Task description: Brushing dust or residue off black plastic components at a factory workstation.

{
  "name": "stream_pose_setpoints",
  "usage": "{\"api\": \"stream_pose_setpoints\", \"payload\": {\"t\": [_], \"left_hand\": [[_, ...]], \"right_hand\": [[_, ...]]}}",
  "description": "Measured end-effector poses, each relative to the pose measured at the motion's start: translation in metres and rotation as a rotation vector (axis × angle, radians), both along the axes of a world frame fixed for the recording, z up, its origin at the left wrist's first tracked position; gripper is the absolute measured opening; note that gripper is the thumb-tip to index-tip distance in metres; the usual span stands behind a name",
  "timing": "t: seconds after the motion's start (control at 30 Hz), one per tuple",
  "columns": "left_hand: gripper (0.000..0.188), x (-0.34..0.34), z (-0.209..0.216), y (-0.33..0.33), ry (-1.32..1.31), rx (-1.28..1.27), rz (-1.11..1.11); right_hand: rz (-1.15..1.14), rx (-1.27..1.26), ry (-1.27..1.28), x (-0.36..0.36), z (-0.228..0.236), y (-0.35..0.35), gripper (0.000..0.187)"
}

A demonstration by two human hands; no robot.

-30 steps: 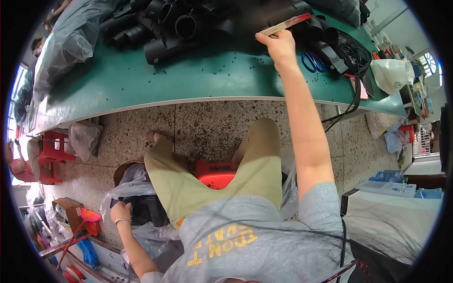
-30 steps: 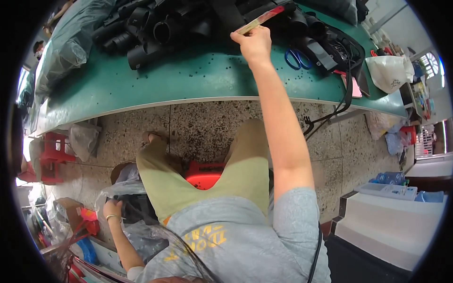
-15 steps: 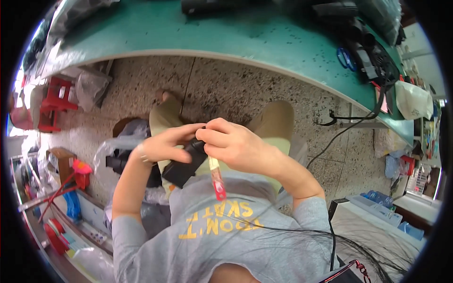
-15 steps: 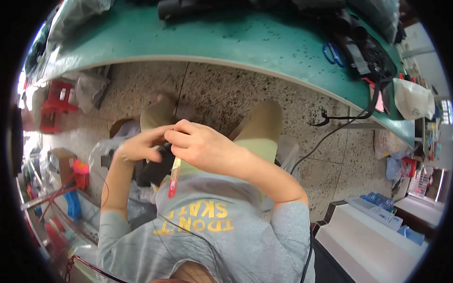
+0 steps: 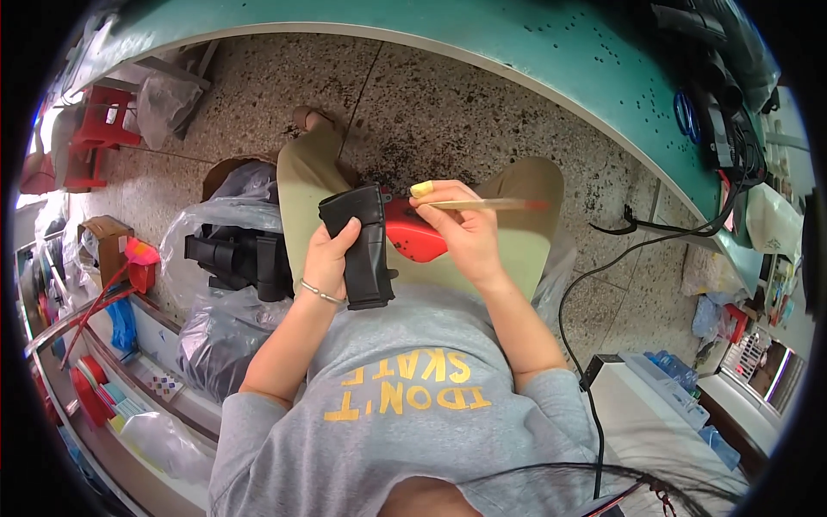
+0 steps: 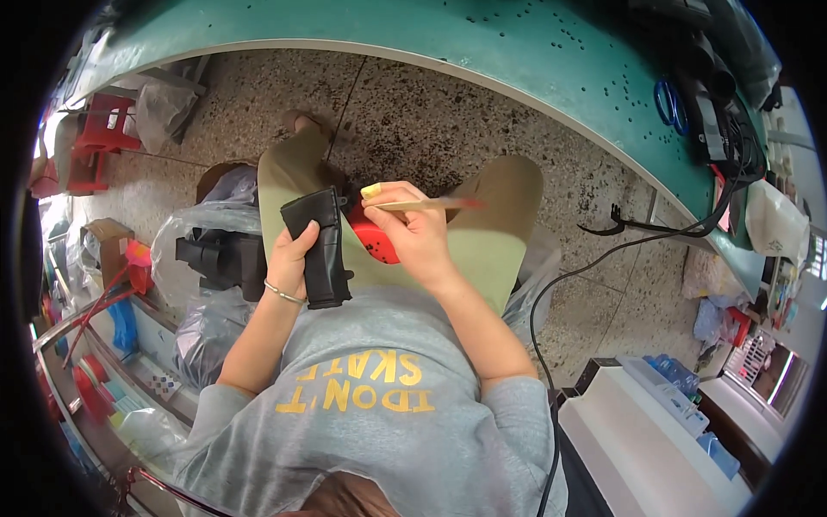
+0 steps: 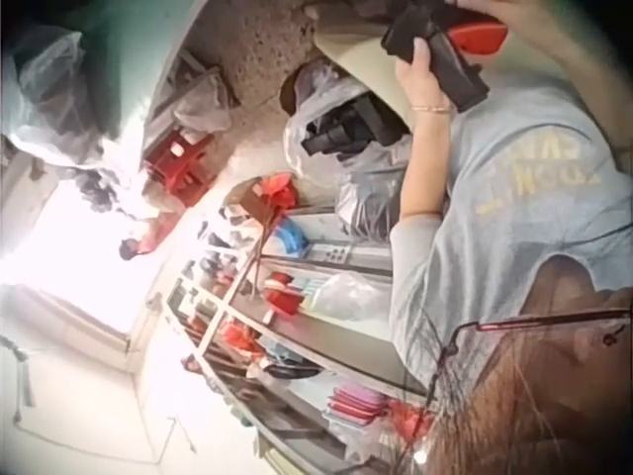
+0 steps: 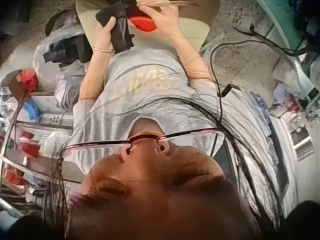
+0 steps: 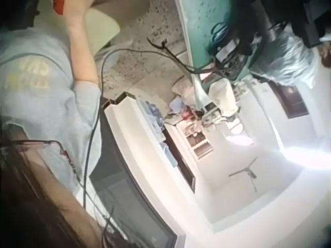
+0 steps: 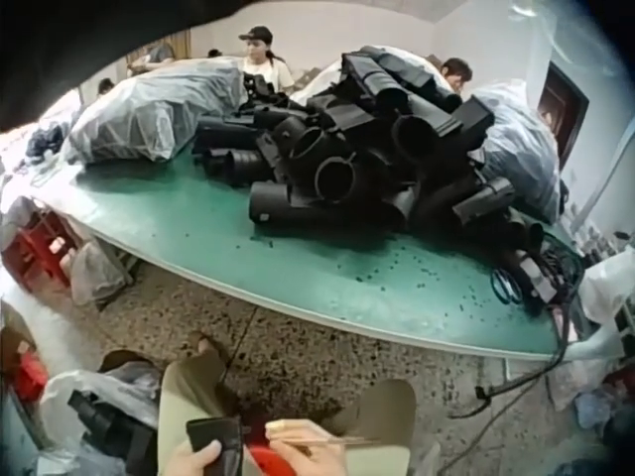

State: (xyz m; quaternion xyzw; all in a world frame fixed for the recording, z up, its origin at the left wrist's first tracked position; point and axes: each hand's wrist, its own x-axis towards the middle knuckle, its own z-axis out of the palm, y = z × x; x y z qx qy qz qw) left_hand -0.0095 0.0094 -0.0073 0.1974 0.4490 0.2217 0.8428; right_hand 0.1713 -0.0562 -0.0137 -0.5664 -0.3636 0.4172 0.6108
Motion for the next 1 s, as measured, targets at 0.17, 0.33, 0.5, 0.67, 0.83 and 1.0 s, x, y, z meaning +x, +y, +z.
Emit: {"api": "stream_pose_setpoints", "payload": {"t": [0.17,0.33,0.5,0.67,0.83,1.0], "left_hand": [[0.022,-0.001,-0.004,-0.007,0.003,0.043,0.018],[0.021,-0.001,-0.005,-0.006,0.008,0.009,-0.027],[0.021,0.002,-0.005,-0.006,-0.002,-0.023,-0.038],[0.02,0.008,-0.003,-0.013,0.088,0.116,0.008],[0.02,0.013,0.008,-0.003,0.17,0.114,0.025],[0.018,0.008,0.002,-0.006,0.125,0.09,0.04]], "right_hand": [[-0.071,0.153,-0.591,-0.011,0.002,0.005,0.013],[-0.081,0.054,-0.376,-0.013,-0.011,0.003,0.011],[-0.008,-0.099,0.288,-0.013,-0.016,0.001,0.012],[-0.039,0.191,-0.446,-0.021,-0.025,0.011,0.004],[-0.246,-0.27,-0.424,0.022,-0.051,0.018,0.005],[-0.136,0.095,-0.317,0.012,-0.02,0.011,0.007]]}}
